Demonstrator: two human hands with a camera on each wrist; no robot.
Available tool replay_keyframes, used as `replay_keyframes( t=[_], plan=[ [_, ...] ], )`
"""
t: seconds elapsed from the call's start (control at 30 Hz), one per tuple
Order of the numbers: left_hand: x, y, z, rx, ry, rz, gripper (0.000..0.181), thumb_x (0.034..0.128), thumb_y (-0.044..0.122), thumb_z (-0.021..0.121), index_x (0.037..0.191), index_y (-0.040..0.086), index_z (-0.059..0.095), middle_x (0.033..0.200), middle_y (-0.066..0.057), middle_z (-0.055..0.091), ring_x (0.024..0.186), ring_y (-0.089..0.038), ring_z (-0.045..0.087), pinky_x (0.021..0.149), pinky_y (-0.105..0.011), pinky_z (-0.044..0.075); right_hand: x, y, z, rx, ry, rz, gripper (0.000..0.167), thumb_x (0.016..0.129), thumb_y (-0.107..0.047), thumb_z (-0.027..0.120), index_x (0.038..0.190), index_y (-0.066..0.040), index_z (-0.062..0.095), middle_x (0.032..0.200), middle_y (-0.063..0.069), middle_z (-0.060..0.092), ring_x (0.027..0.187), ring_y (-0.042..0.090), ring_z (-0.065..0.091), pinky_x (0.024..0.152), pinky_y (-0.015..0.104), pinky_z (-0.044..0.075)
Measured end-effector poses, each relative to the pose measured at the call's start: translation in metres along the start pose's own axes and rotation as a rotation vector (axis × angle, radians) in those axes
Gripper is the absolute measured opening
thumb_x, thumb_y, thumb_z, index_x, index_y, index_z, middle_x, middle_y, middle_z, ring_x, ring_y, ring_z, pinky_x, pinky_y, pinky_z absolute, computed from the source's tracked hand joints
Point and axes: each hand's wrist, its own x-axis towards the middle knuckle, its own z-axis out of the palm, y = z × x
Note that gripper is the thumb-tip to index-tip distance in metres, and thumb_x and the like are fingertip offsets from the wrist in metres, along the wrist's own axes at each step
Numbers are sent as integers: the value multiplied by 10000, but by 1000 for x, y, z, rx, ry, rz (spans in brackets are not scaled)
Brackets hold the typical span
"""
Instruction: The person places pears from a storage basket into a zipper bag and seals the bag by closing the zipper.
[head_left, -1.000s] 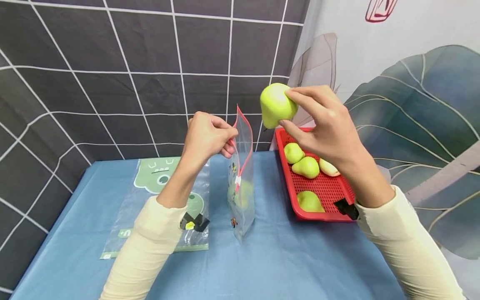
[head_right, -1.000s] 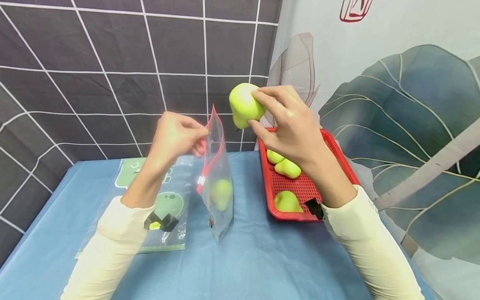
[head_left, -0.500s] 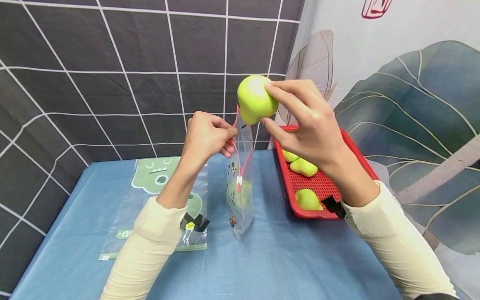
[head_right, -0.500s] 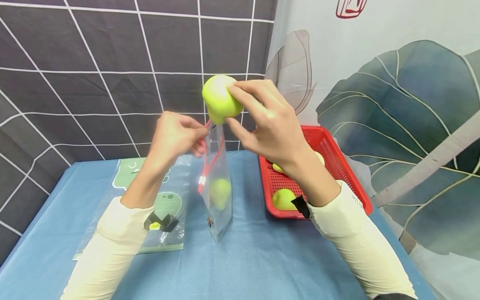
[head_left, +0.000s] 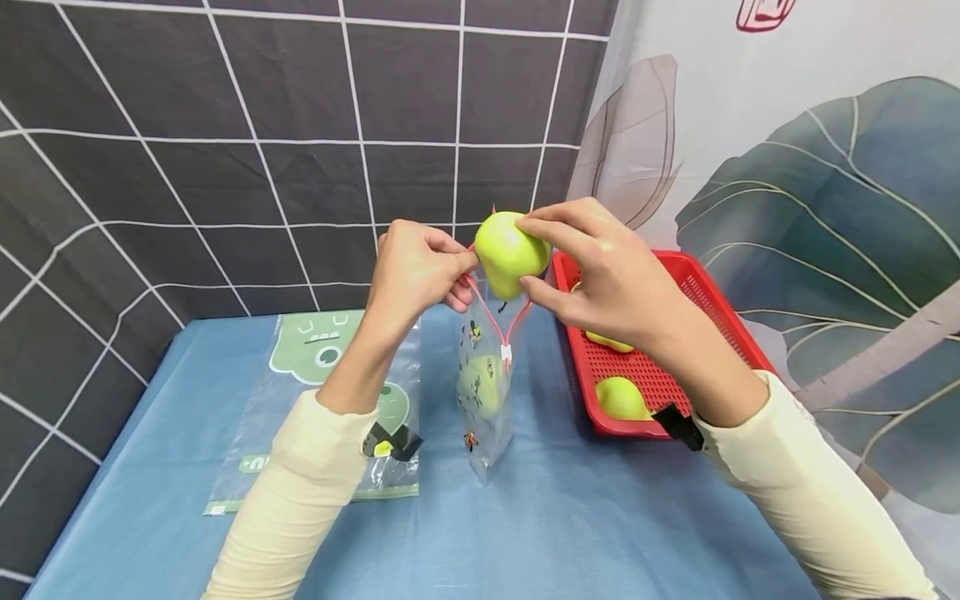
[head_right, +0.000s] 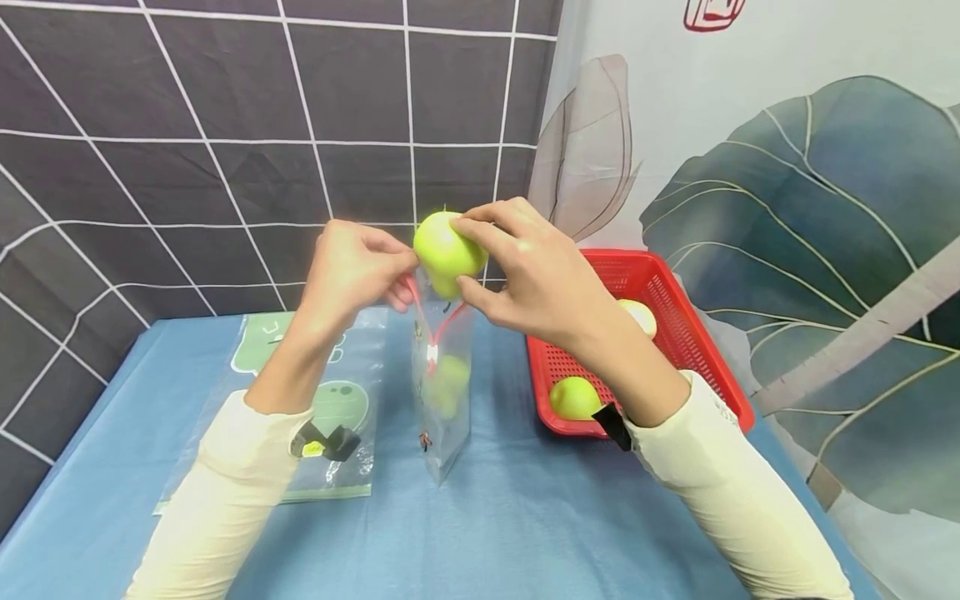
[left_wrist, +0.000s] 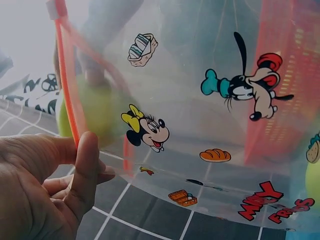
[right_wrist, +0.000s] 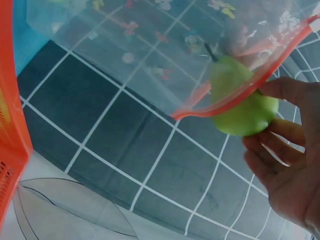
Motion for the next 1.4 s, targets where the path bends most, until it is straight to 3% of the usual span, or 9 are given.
replay_keyframes(
  t=[0.23, 0.4, 0.73, 0.97, 1.2, 1.4],
  plan=[
    [-1, 0, -2, -12, 6, -6, 138, 982, 50, 762, 946, -29, 869, 711, -163, 796, 517, -181, 767, 545, -367, 700, 6, -7, -12, 26, -165, 127, 507, 936, -165, 872, 1418, -42, 771, 1375, 167, 749, 1300, 348, 688, 1049, 574, 652],
    [-1, 0, -1, -8, -1, -12, 142, 983, 58, 771, 981, -45, 869, 717, -159, 798, 523, -178, 770, 551, -359, 701, 11, -8, -14, 3, -223, 191, 520, 964, -210, 842, 1458, -73, 754, 1417, 150, 734, 1347, 345, 667, 1085, 585, 632],
    [-2, 0, -3, -18, 4, -9, 135, 979, 48, 768, 951, -41, 866, 710, -160, 795, 517, -183, 769, 551, -368, 702, 22, -4, -4, -40, -256, 212, 508, 987, -186, 820, 1480, -86, 742, 1434, 144, 729, 1348, 338, 638, 1046, 560, 635],
    [-1, -1, -5, -21, -1, -2, 151, 986, 36, 742, 960, -59, 856, 704, -147, 790, 509, -174, 762, 558, -367, 706, 22, -4, -4, -59, -208, 195, 428, 1022, -157, 759, 1446, -97, 767, 1404, 130, 755, 1318, 330, 669, 957, 539, 650],
    [-1, -2, -3, -13, 13, 9, 151, 973, 26, 732, 907, -24, 858, 686, -138, 782, 501, -176, 759, 557, -364, 705, 18, -3, -7, -34, -179, 203, 385, 1045, -170, 734, 1419, -96, 785, 1381, 149, 764, 1343, 345, 672, 1052, 577, 637],
    [0, -3, -2, -22, 14, 3, 141, 974, 32, 741, 915, -28, 854, 681, -140, 782, 500, -180, 761, 548, -372, 703, 14, 2, -6, -58, -168, 205, 376, 1038, -169, 738, 1400, -82, 790, 1370, 147, 768, 1301, 342, 689, 950, 549, 655]
  ],
)
